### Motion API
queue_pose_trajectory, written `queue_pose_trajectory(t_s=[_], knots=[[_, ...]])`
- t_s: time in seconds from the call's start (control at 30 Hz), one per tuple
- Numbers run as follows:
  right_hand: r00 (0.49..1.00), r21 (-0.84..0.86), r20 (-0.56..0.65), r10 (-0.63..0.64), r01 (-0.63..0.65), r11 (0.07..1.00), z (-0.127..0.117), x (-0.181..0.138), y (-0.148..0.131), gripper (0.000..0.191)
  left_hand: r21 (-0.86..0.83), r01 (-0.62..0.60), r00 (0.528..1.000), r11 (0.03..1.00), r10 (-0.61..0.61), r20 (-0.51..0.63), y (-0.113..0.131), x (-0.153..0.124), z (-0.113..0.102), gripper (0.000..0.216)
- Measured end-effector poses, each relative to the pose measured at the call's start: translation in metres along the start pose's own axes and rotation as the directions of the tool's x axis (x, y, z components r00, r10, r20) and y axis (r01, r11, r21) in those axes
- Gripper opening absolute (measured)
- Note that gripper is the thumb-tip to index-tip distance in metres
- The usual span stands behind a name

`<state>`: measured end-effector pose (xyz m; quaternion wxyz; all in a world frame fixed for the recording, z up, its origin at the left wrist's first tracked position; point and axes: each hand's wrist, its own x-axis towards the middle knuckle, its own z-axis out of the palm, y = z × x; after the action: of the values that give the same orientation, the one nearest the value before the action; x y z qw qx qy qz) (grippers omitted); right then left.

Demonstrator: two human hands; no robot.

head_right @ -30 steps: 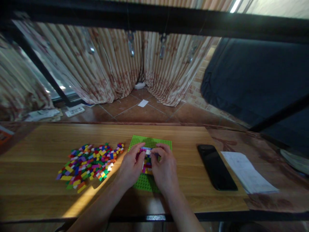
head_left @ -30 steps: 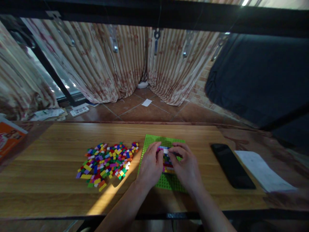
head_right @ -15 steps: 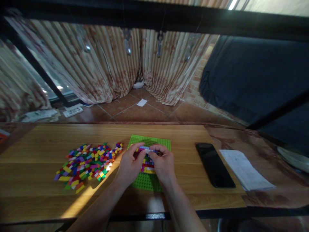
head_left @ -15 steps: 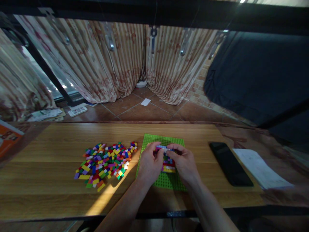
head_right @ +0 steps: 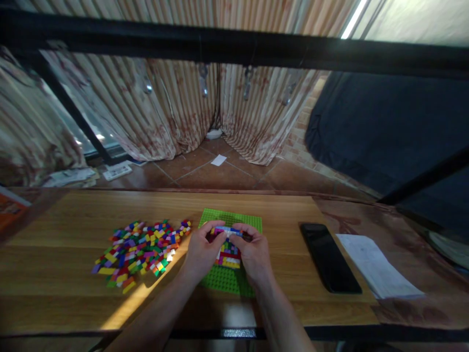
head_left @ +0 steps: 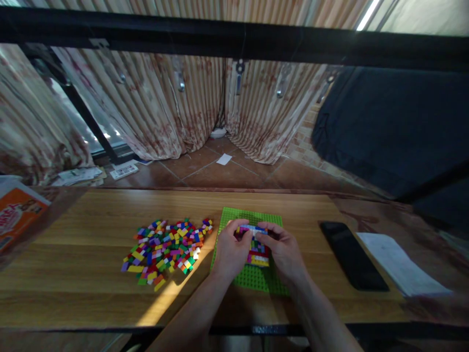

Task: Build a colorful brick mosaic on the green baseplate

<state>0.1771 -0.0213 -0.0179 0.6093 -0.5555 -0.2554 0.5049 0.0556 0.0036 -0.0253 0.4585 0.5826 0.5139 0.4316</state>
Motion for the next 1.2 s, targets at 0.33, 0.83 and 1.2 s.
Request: queue_pose_trajectory(t_s=[0.33,0.83,1.2], knots=[[0.963,-0.205,-0.172,-0.207,0.171,0.964,-0.018,0.006,-0.016,0.031,-0.181,0.061,0.977,0.982,-0.096,-0.189,0.0,0.015,-0.034,0.027],[0.634,-0.473,0.567,-0.525,0.773,0.423,0.049,-0.061,0.01,0.018,-0.393,-0.067,0.893,0.917,-0.12,-0.434,0.02,0.019,-0.12,0.028],[0.593,-0.605,0.661,-0.461,0.784,0.141,0.079,-0.05,0.062,0.036,-0.446,-0.072,0.896,0.892,-0.139,-0.423,0.012,0.018,-0.147,0.032]])
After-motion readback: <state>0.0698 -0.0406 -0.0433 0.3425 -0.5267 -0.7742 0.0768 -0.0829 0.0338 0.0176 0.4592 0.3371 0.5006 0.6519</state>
